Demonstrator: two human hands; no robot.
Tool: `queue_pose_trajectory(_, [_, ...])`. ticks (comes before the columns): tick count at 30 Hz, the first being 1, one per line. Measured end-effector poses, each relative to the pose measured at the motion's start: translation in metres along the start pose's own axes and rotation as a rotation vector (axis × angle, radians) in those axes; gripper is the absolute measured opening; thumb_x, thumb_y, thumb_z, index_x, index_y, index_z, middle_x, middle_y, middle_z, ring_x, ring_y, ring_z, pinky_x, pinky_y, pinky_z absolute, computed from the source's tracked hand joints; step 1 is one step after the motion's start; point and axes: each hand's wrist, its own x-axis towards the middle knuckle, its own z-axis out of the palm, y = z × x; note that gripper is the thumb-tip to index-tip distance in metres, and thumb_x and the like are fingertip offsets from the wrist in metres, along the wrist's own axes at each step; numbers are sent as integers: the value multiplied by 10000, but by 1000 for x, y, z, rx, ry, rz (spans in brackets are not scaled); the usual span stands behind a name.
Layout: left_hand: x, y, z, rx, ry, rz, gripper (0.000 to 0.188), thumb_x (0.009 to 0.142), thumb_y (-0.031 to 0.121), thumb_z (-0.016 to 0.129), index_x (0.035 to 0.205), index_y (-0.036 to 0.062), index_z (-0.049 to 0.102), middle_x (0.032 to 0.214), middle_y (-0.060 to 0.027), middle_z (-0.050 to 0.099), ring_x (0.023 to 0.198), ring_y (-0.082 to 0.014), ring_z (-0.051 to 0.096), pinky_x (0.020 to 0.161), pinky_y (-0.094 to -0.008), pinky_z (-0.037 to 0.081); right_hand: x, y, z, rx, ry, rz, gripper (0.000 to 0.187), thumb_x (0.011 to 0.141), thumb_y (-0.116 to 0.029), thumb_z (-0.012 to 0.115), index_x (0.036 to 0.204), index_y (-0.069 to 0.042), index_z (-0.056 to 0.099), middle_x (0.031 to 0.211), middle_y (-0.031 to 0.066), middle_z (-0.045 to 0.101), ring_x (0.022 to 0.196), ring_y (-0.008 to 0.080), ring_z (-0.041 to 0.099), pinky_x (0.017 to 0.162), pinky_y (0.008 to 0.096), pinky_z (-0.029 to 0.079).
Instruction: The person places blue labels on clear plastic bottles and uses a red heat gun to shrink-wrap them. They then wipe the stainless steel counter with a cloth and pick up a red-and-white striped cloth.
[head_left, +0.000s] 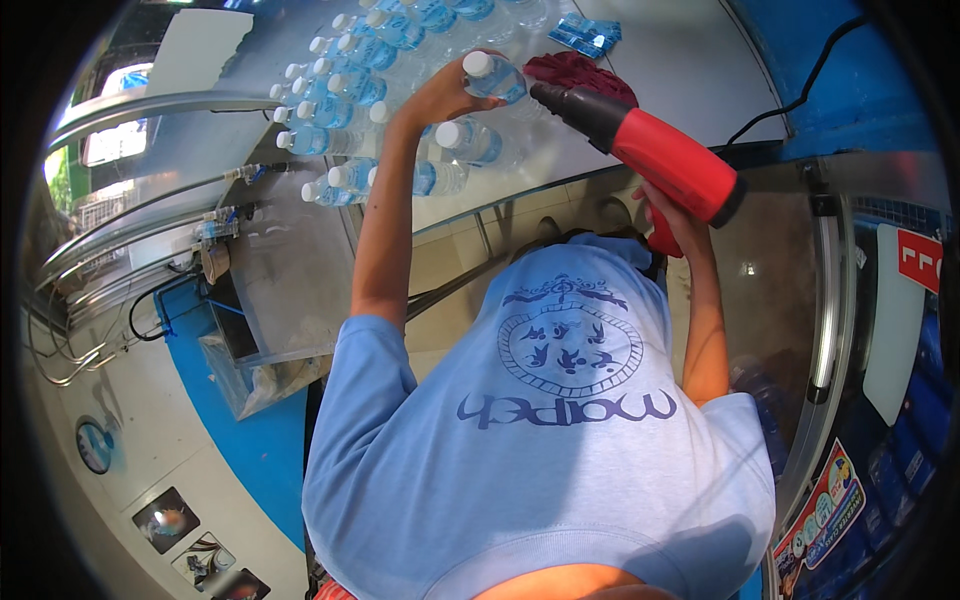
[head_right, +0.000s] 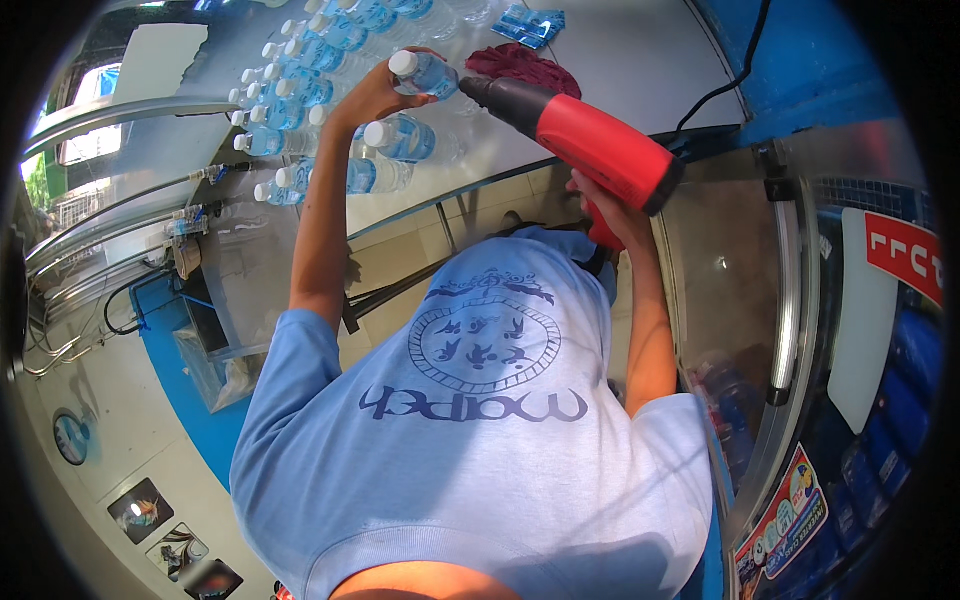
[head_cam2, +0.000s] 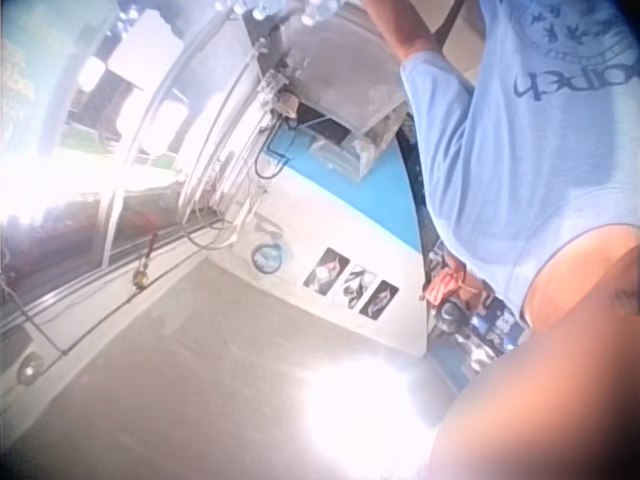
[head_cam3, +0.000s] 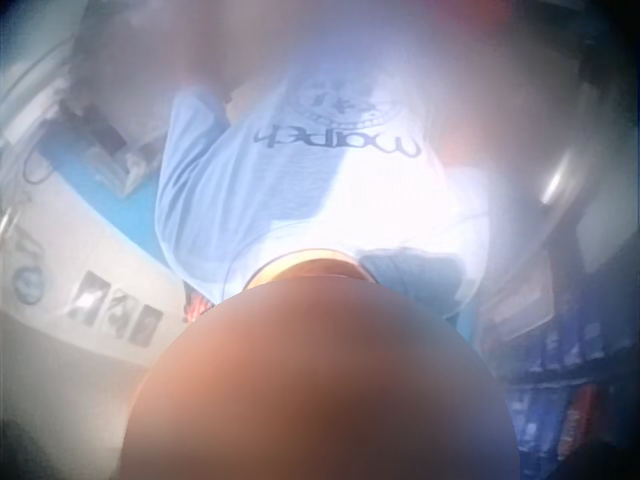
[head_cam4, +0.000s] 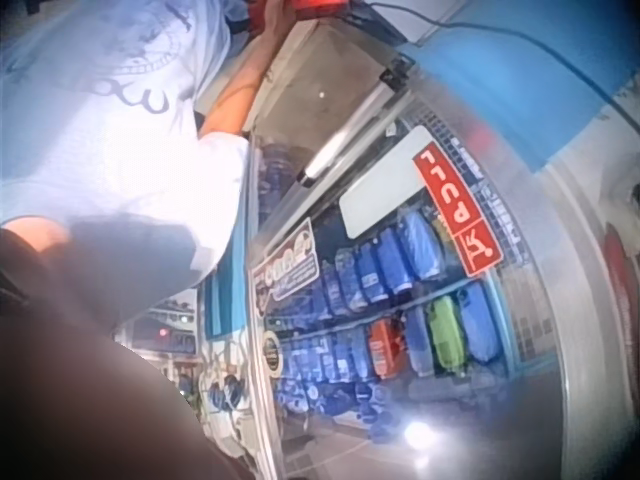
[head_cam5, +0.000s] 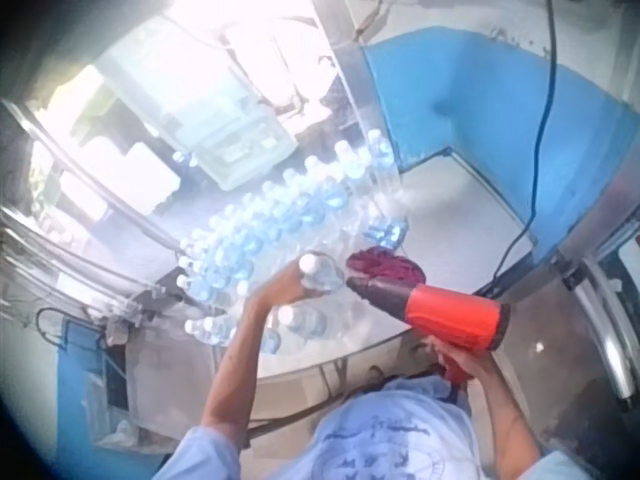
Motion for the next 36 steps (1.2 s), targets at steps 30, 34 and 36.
queue_pose_trajectory(30, [13,44,-25,672,421,-15,608,904,646,666,755,59,609,624,-114,619,565,-297,598,560,-403,464,6,-5,21,-72,-27,-91,293,985,-344,691,978,-51,689,832,-1,650,706,89,594,687,269,489])
queue_pose_trajectory(34, [11,44,-22,726,475,-79,619,897,666,658,777,59,637,637,-127,646,589,-310,640,574,-407,488,10,1,19,-164,-33,-119,306,975,-364,702,1010,-60,689,843,-6,653,717,83,593,691,271,493])
queue_pose_trajectory(36, [10,45,-21,772,469,-121,619,898,674,651,843,58,659,643,-132,655,609,-315,660,591,-406,502,9,5,15,-296,39,-131,320,972,-382,704,1009,-65,684,818,-11,631,713,83,583,690,272,490])
